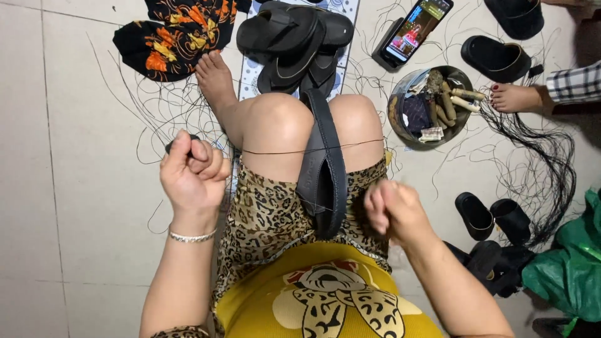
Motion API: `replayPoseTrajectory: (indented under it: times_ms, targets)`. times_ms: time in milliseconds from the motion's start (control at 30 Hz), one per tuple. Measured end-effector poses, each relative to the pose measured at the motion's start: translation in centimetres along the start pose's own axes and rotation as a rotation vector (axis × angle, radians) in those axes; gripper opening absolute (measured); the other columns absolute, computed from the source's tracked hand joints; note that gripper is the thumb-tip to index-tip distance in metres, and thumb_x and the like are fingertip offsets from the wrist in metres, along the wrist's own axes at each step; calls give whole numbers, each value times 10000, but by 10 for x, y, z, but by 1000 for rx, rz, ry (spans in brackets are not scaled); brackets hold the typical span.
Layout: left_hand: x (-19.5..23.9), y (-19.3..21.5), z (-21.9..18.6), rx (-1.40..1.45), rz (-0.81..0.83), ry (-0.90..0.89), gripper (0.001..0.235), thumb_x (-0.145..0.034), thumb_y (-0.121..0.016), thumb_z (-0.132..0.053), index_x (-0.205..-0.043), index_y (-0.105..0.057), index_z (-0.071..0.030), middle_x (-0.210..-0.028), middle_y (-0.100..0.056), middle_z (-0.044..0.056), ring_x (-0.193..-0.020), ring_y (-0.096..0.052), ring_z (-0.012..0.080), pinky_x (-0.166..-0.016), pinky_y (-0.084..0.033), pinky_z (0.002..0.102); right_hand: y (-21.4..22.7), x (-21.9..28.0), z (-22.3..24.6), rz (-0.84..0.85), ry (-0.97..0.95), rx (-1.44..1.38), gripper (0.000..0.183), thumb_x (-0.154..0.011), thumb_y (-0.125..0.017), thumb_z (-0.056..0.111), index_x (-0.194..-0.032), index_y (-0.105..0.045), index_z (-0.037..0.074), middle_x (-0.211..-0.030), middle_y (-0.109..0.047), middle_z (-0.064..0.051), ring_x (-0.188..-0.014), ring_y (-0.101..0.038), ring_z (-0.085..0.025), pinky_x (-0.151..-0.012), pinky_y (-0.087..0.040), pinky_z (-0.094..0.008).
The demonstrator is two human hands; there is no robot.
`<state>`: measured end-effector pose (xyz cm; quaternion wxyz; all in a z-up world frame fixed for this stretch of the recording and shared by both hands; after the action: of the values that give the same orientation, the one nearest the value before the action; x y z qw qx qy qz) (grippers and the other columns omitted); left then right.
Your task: The person sits on the floor and sews a black shoe using a needle and black thread. They repeatedly pull the thread through the shoe's sole and upper, tightening the stitches. A smartphone playing a video is visible nearby.
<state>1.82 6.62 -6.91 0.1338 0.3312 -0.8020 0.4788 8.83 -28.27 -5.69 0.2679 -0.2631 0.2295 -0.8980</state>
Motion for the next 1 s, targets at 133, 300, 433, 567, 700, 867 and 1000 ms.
replayPoseTrajectory:
  times_ms: [133, 300, 433, 567, 700, 867, 1000]
  targets:
    - [11, -24, 14, -540, -34, -314, 379, -1004, -612, -204, -686, -623, 1, -464, -293, -10, -357, -316, 114, -368, -244, 243, 33, -7, 3, -223, -175, 30, 446, -1092, -504, 365, -752, -487, 77, -610, -354, -13, -372, -335, -71, -263, -357, -205]
    - [65, -101, 68, -881, 494, -447, 254, -848, -794, -172, -1050, -723, -34, -957, -761, 113, -983, -754, 260, -943, -587, 361, -74, -15, 89, 26, 245, 541, 581, -1032, -465, 342, -519, -524, 75, -471, -513, -84, -387, -502, -210, -348, -417, -276]
    - [69, -72, 47, -863, 776, -229, 252, -952, -522, -48, -737, -645, -5, -937, -610, 86, -698, -637, 174, -664, -585, 270, -92, -8, 104, 84, 373, 802, 67, -827, -738, 36, -780, -703, 5, -813, -718, -156, -710, -699, -233, -669, -600, -376]
    - [38, 77, -67, -80, -244, -156, 304, -888, -539, -99, -588, -516, -53, -818, -569, 129, -769, -667, 397, -731, -596, 518, -33, -3, 100, -319, -7, 693, 555, -888, -602, -71, -1420, -449, -106, -1228, -586, -235, -789, -613, -238, -475, -587, -389]
    - [53, 169, -104, -301, -478, -223, 315, -1085, -514, -136, -774, -553, -104, -863, -621, 48, -796, -626, 208, -759, -553, 346, -17, 9, 82, -314, -225, 690, 633, -915, -536, -77, -1533, -419, -3, -1310, -564, -175, -959, -632, -236, -809, -548, -333]
    - [27, 211, -40, -2440, -529, -406, 349, -909, -787, -426, -893, -791, -77, -1086, -698, 163, -1006, -674, 372, -816, -540, 503, -38, 10, 70, -14, -6, 1132, 519, -976, -579, 102, -1493, -546, 63, -1153, -714, -226, -1028, -732, -385, -843, -576, -517]
    - [35, 70, -7, -2133, -330, -641, 234, -918, -787, -186, -1079, -767, -18, -1201, -652, 226, -1207, -580, 436, -1033, -431, 552, -29, 14, 77, -10, 79, 1249, 455, -981, -597, 102, -1435, -622, 85, -1053, -711, -205, -1000, -686, -352, -847, -541, -485]
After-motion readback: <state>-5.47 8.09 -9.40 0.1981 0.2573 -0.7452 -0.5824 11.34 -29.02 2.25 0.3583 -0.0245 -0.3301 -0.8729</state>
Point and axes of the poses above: each hand's wrist, its own x-axis away from the middle knuckle, its own y-axis out of the back of the hand, z = x × y, the point moved 3 cm from there along -x, towards the middle knuckle
